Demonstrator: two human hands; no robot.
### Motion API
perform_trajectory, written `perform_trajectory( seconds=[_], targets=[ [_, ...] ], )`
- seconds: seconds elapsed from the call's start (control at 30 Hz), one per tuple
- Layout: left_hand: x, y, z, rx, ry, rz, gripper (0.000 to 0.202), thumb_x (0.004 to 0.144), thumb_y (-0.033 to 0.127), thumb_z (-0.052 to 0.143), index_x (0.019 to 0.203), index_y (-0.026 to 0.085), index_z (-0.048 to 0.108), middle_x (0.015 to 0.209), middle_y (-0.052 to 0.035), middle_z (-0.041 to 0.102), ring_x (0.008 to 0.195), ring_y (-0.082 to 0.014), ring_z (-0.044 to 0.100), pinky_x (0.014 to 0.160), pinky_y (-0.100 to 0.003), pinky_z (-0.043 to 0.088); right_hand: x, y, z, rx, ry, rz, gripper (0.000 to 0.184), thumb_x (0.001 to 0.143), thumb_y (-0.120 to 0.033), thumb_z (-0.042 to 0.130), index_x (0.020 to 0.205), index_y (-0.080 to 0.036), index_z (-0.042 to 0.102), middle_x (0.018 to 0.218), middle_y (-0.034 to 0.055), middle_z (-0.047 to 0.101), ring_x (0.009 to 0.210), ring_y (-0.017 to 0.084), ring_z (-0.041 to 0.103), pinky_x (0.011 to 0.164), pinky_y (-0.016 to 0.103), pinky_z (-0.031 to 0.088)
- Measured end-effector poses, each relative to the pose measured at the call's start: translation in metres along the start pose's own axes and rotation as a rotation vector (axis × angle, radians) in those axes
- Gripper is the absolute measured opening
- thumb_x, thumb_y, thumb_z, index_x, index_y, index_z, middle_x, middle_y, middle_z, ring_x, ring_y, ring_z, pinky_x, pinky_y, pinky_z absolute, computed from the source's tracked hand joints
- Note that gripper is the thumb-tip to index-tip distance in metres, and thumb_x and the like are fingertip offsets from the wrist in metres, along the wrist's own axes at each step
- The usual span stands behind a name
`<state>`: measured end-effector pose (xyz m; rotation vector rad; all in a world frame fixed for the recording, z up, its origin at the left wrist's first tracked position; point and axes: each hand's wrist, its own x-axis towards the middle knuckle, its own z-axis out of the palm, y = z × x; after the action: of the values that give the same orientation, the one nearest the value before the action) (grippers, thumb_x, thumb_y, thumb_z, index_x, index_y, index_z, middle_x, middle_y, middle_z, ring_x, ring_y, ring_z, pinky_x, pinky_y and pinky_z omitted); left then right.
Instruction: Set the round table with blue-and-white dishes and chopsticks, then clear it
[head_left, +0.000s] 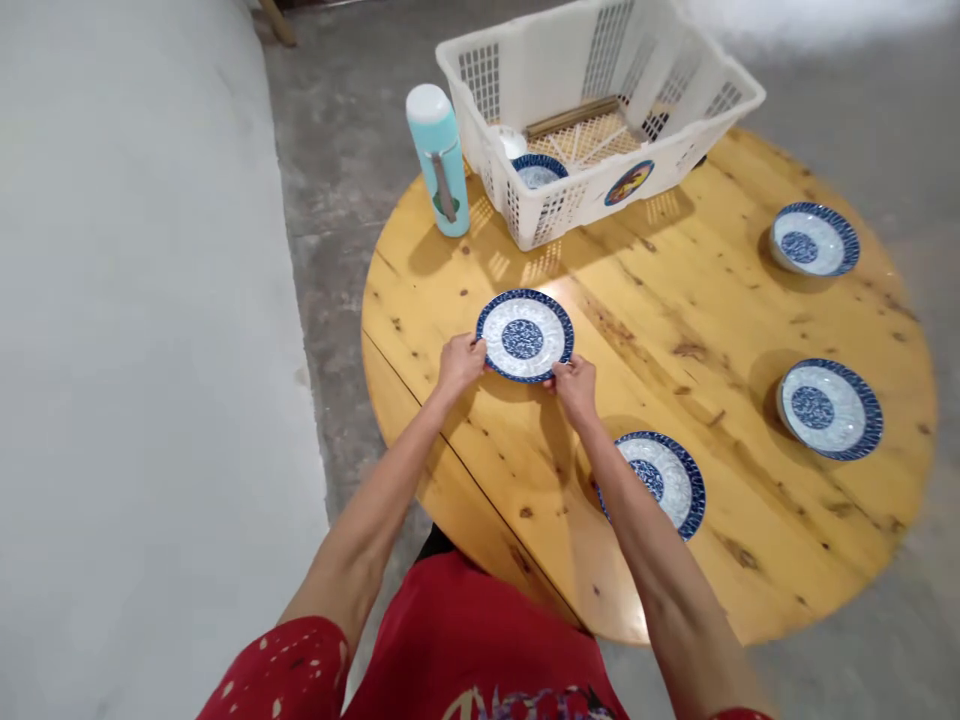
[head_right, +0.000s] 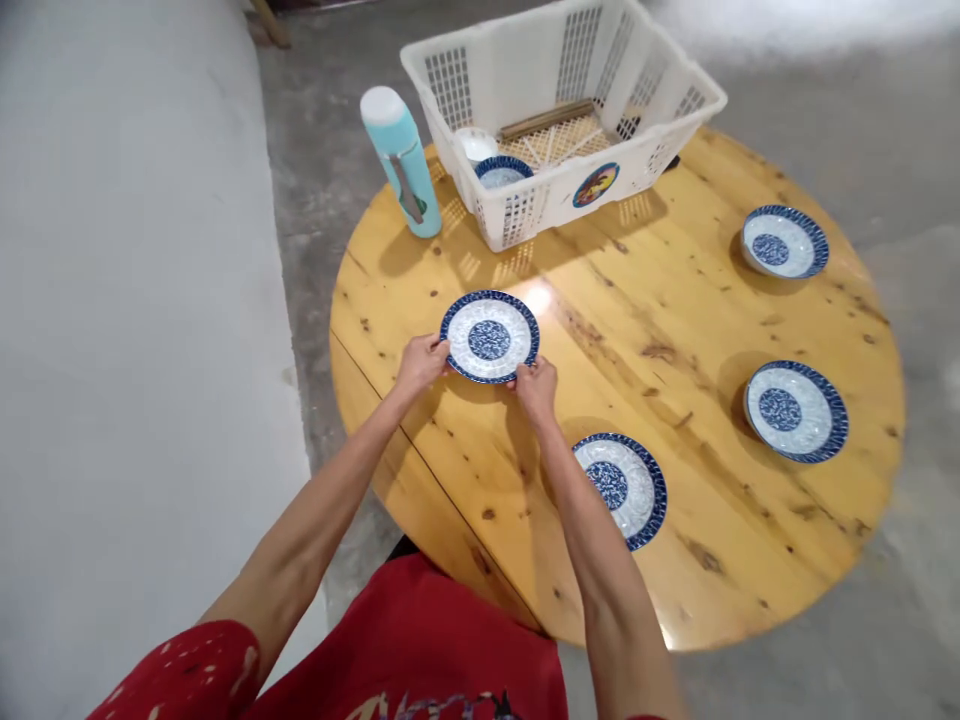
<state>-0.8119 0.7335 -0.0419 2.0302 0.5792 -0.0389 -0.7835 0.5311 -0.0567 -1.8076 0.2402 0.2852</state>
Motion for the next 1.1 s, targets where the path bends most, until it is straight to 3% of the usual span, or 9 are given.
perform_trajectory(
  seconds=[0.13, 0.27, 0.67, 0.97, 1.1],
  targets=[
    [0.016, -0.024, -0.041, -0.016, 0.001, -0.011, 0.024, 0.081, 0.033, 0.045, 0.068, 0.018, 0.059, 0.061, -0.0019, 0.066, 0.057, -0.0175, 0.064, 0.055, -0.024, 0.047, -0.005, -0.006, 0.052, -0.002, -0.006, 0.030, 0.012, 0.070, -0.027, 0.049, 0.079, -0.021, 0.051, 0.056, -0.0026, 0.058, 0.049, 0.016, 0.060, 0.044, 0.022, 0.044],
    [0.033, -0.036, -0.055, -0.035, -0.054, 0.005, 0.023, 0.081, 0.034, 0.045, 0.068, 0.019, 0.057, 0.059, -0.0020, 0.066, 0.055, -0.0177, 0.064, 0.054, -0.024, 0.046, -0.009, -0.009, 0.073, -0.042, 0.051, 0.023, 0.012, 0.074, -0.026, 0.047, 0.084, -0.021, 0.051, 0.057, -0.0031, 0.057, 0.050, 0.016, 0.061, 0.045, 0.022, 0.044],
    [0.056, -0.039, -0.067, 0.023, -0.238, 0.096, 0.023, 0.081, 0.031, 0.044, 0.064, 0.020, 0.056, 0.053, -0.0012, 0.064, 0.054, -0.0185, 0.064, 0.056, -0.025, 0.047, -0.024, -0.004, 0.087, -0.136, 0.171, 0.036, 0.008, 0.081, -0.029, 0.049, 0.083, -0.024, 0.044, 0.055, -0.0045, 0.055, 0.047, 0.018, 0.061, 0.046, 0.025, 0.045],
    [0.057, -0.042, -0.063, -0.002, -0.242, 0.072, 0.022, 0.081, 0.033, 0.046, 0.071, 0.018, 0.059, 0.059, -0.0032, 0.065, 0.058, -0.0195, 0.065, 0.058, -0.027, 0.051, -0.029, -0.006, 0.092, -0.090, 0.190, 0.100, 0.011, 0.087, -0.023, 0.048, 0.097, -0.022, 0.050, 0.054, -0.0052, 0.057, 0.051, 0.018, 0.064, 0.052, 0.024, 0.048],
    [0.055, -0.040, -0.062, -0.022, -0.223, 0.074, 0.023, 0.080, 0.035, 0.046, 0.073, 0.017, 0.058, 0.063, -0.0038, 0.064, 0.059, -0.0196, 0.064, 0.056, -0.028, 0.052, -0.036, -0.004, 0.096, 0.006, 0.192, 0.121, 0.015, 0.093, -0.032, 0.050, 0.103, -0.021, 0.053, 0.057, -0.0050, 0.060, 0.050, 0.015, 0.062, 0.052, 0.023, 0.049]
  ],
)
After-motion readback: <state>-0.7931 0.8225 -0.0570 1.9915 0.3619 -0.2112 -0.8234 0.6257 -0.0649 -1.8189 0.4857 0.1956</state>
